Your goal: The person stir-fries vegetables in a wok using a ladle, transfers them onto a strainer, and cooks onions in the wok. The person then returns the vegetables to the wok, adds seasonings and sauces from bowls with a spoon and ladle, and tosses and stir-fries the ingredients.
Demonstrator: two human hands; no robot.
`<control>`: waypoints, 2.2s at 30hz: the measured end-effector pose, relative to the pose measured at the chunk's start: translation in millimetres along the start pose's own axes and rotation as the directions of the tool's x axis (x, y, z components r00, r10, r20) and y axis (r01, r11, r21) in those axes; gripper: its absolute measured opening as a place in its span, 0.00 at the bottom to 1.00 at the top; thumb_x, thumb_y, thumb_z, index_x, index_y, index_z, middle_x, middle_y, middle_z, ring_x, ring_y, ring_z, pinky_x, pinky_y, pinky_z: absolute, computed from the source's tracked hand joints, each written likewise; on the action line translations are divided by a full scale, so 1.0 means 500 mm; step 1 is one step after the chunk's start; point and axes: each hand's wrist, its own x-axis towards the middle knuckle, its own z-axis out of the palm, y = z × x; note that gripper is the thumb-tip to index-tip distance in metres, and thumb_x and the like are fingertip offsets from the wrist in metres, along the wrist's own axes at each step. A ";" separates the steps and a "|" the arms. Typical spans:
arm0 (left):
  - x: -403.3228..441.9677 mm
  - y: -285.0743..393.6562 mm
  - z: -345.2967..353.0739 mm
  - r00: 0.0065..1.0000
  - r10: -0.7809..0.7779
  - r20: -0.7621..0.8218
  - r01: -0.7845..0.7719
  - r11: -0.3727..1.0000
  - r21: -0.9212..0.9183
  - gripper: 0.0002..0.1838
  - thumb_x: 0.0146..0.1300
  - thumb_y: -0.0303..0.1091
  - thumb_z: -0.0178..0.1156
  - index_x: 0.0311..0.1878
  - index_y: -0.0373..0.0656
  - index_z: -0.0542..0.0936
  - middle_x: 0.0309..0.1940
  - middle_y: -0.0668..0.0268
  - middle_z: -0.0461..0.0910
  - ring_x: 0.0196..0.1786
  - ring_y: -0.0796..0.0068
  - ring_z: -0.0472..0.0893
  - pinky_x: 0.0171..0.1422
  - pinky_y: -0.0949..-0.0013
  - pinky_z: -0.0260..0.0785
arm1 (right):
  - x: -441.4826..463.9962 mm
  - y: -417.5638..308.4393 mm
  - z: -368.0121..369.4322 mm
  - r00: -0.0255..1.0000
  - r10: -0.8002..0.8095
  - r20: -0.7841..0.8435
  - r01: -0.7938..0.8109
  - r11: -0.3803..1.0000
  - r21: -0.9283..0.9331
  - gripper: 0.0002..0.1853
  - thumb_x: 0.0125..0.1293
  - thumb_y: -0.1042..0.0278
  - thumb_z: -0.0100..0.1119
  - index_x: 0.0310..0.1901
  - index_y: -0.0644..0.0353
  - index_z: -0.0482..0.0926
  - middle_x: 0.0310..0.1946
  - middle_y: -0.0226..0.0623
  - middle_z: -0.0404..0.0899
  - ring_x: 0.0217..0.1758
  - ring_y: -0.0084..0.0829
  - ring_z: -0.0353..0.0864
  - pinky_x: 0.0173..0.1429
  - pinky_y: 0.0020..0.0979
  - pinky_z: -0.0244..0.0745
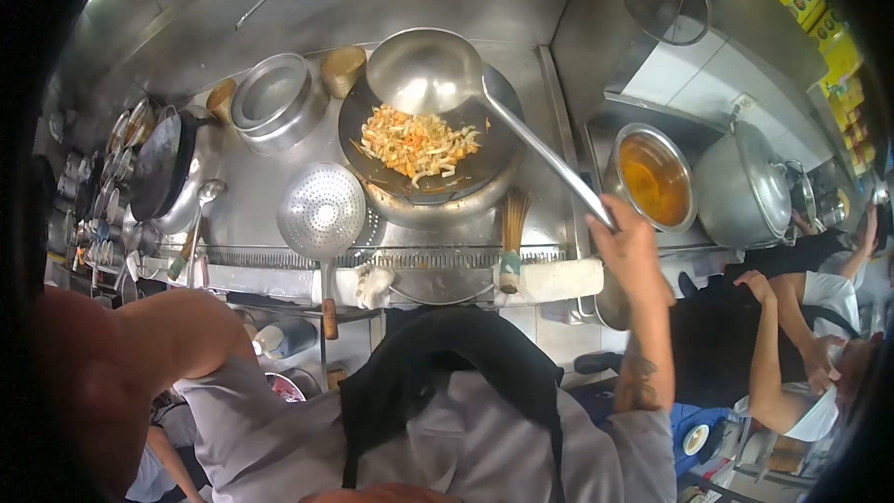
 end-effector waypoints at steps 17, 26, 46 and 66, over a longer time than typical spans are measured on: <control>-0.008 -0.106 -0.041 0.992 -0.078 0.098 0.054 0.972 0.228 0.20 0.58 0.34 0.59 0.49 0.29 0.75 0.37 0.55 0.75 0.41 0.67 0.74 0.47 0.67 0.67 | -0.038 -0.224 -0.446 0.978 -0.188 0.094 0.210 0.860 -0.465 0.18 0.48 0.59 0.71 0.31 0.66 0.78 0.25 0.45 0.77 0.28 0.45 0.78 0.34 0.38 0.68; 0.004 -0.116 -0.058 0.986 -0.097 0.137 0.059 0.964 0.260 0.20 0.58 0.36 0.59 0.48 0.29 0.76 0.38 0.54 0.75 0.41 0.65 0.74 0.46 0.66 0.68 | -0.028 -0.434 -0.572 0.959 -0.092 0.268 0.197 0.897 -0.397 0.23 0.42 0.71 0.73 0.42 0.73 0.81 0.36 0.49 0.83 0.36 0.46 0.82 0.39 0.33 0.77; 0.006 -0.088 -0.097 0.970 -0.151 0.189 0.086 0.945 0.316 0.20 0.58 0.38 0.58 0.46 0.29 0.76 0.39 0.50 0.75 0.40 0.61 0.75 0.44 0.66 0.68 | -0.038 -0.467 -0.646 0.821 -0.209 0.532 0.448 0.813 -0.371 0.17 0.48 0.72 0.66 0.40 0.73 0.80 0.27 0.47 0.81 0.26 0.38 0.80 0.31 0.31 0.72; -0.029 -0.036 -0.054 0.939 -0.310 0.151 0.293 0.948 0.122 0.21 0.58 0.40 0.57 0.45 0.29 0.77 0.40 0.47 0.75 0.39 0.58 0.75 0.42 0.65 0.68 | 0.164 0.149 0.235 0.906 0.084 0.415 -0.082 0.996 -0.024 0.30 0.57 0.70 0.58 0.64 0.64 0.68 0.45 0.56 0.80 0.49 0.47 0.81 0.54 0.37 0.74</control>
